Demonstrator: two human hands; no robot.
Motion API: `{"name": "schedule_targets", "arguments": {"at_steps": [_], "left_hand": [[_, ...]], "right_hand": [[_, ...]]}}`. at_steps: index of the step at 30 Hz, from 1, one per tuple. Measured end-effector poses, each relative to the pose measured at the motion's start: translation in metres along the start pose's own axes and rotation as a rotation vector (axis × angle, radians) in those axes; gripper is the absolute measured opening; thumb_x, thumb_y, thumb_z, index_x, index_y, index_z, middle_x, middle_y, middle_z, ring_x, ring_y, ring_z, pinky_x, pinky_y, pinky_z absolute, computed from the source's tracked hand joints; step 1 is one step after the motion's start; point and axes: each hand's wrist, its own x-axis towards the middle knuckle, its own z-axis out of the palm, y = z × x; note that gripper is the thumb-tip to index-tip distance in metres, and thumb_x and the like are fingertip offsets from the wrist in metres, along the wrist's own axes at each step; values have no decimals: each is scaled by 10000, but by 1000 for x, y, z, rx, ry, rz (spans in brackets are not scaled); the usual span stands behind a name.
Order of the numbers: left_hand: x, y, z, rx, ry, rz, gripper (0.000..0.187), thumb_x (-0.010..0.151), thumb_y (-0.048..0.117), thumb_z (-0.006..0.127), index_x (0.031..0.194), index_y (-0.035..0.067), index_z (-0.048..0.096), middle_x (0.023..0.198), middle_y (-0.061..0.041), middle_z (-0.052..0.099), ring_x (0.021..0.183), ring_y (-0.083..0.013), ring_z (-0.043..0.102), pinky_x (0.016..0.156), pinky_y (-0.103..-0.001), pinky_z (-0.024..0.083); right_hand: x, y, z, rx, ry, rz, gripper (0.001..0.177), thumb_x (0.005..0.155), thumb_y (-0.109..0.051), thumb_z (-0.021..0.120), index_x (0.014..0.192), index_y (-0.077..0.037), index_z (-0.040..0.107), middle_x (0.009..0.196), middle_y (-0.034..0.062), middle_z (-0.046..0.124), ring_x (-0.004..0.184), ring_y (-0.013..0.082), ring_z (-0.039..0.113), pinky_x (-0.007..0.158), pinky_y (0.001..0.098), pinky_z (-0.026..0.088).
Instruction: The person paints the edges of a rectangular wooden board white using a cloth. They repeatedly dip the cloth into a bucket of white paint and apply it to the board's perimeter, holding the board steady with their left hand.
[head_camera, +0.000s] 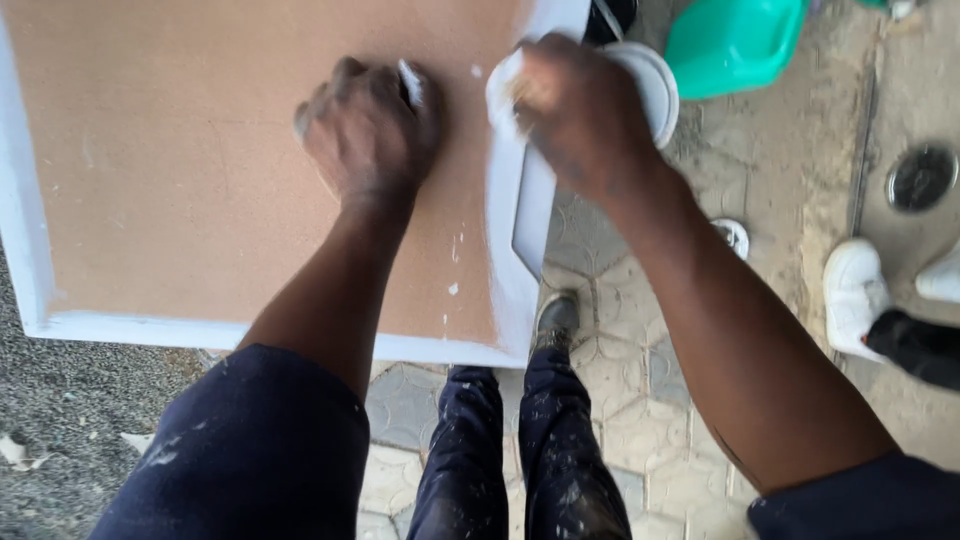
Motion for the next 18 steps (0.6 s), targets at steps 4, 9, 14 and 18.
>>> {"name": "schedule_targets", "arguments": {"at_steps": [4,9,14,18], "left_hand": [[4,-4,5,1,100,62,454,963,383,563,570,166,628,740,-45,650,517,-251,556,552,-449,429],[-7,-5,-7,-7,63,57,431,937,367,578,557,164,592,750,-32,629,527,-278,547,558,-461,424],[-61,9,-35,-17,65,236,511,1055,488,445,1303,67,595,1340,-177,544,1105,-407,538,965,-526,373],[-61,17,-30,90,-182,87,769,1077,660,306,1658,157,331,1710,-81,230,1583,-334,216,1247,-576,234]], "right_hand": [[-98,-36,12,-288,-408,-4,103,908,-117,604,981,-139,534,894,65,582,752,299,575,603,475,486],[-225,-25,12,635,-358,635,324,866,-219,710,1166,-100,738,1056,57,821,983,200,794,885,363,623],[-304,4,82,1207,459,991,416,888,-167,663,1297,-148,591,1270,75,639,1057,283,616,711,440,499],[-243,-19,108,1169,518,946,319,823,-228,764,1082,-121,613,897,0,632,752,75,566,546,221,426]]}}
